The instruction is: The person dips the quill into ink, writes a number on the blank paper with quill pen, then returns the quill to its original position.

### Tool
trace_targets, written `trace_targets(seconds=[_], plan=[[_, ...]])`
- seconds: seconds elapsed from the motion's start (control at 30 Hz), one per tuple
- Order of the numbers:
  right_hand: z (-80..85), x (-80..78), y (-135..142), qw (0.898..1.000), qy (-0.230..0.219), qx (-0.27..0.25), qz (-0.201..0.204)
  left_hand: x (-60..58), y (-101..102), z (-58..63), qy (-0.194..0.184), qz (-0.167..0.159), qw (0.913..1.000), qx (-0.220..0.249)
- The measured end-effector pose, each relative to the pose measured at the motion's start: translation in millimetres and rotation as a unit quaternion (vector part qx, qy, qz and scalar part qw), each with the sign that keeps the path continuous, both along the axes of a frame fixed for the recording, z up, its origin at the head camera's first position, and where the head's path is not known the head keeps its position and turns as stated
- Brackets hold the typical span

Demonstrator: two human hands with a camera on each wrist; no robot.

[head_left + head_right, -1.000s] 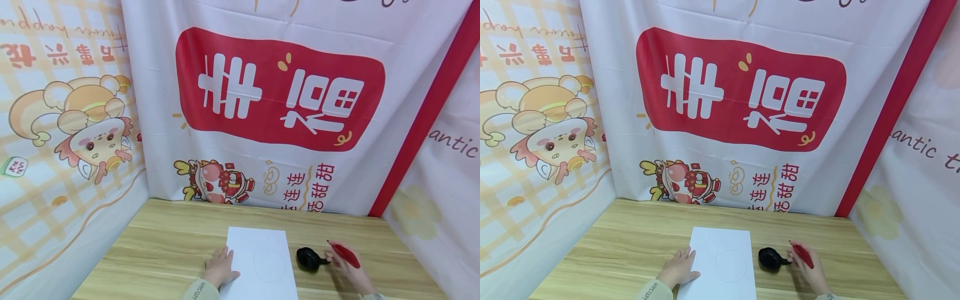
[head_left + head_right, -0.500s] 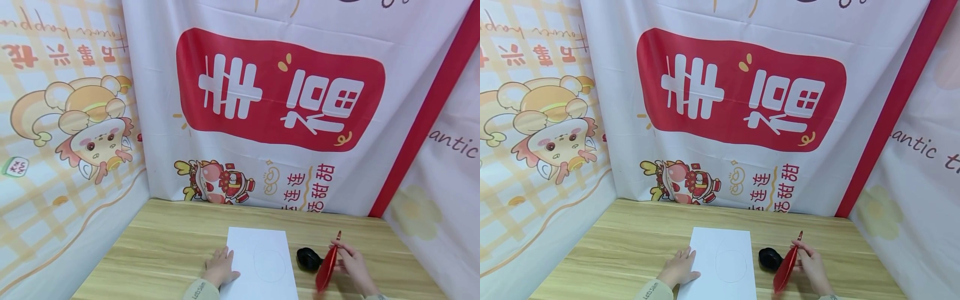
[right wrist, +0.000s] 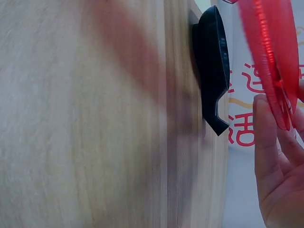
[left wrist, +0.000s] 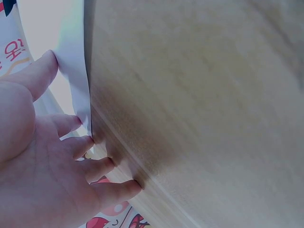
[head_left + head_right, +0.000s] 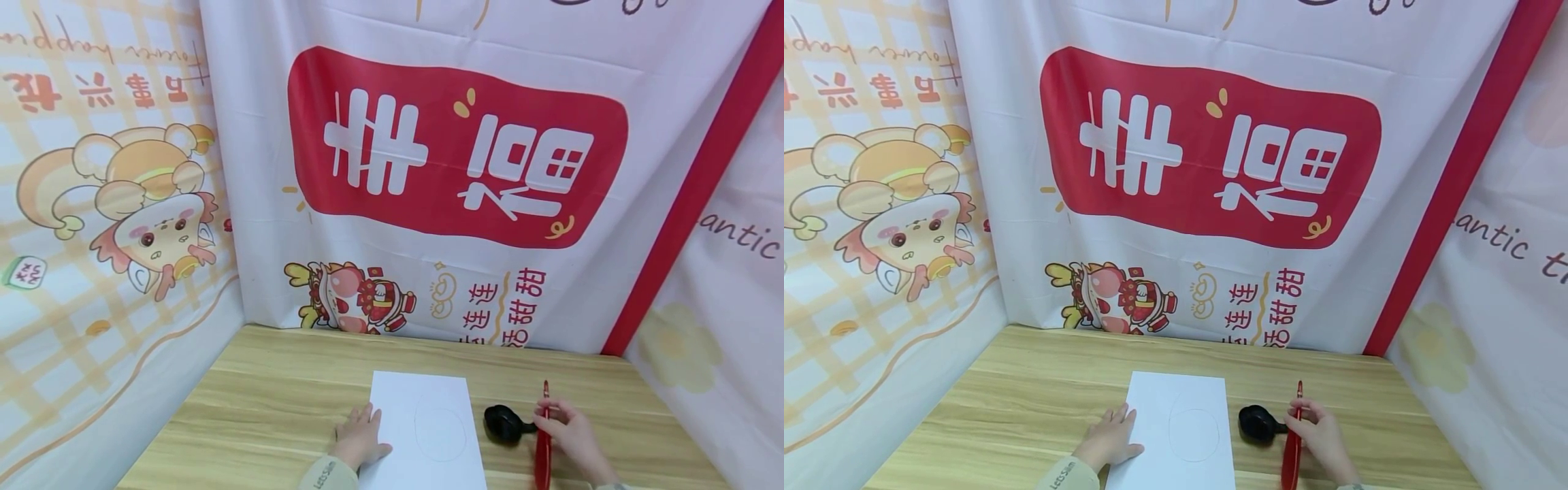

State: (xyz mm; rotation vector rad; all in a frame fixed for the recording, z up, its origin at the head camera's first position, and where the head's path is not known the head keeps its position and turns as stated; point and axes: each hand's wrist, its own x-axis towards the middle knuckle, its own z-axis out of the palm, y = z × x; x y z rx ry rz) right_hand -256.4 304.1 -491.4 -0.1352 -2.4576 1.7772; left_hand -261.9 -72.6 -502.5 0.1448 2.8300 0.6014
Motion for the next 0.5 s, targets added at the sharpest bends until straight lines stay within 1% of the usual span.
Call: trace_targets(seconds=[0.07,0.13,0.2,0.33,0.43,0.5], plan=[[1.3,1.1,-4.0,1.000,-0.004,0.007,-0.011,-0.7,-0.3,-0.4,-0.003,0.000,1.0000,0.001],[1.7,1.7,-6.0,1.000,-0.003,0.025,-0.014,-1.0,-0.7,-1.3,-0.003,-0.001,1.0000,0.003],[1.8,1.9,-7.0,0.998,0.002,0.058,-0.008,-0.8,-1.0,-2.0,0.000,-0.003,1.0000,0.004],[1.0,4.1,-8.3,0.991,0.036,0.128,0.012,-1.5,-1.4,-3.3,0.004,-0.004,1.0000,0.007],[-0.4,5.5,-10.0,0.986,0.054,0.155,0.023,-1.6,-1.4,-3.0,0.001,-0.003,0.9999,0.010],[-1.6,5.6,-10.7,0.983,0.053,0.174,0.030,-1.4,-1.6,-2.7,-0.001,-0.003,0.9999,0.011]])
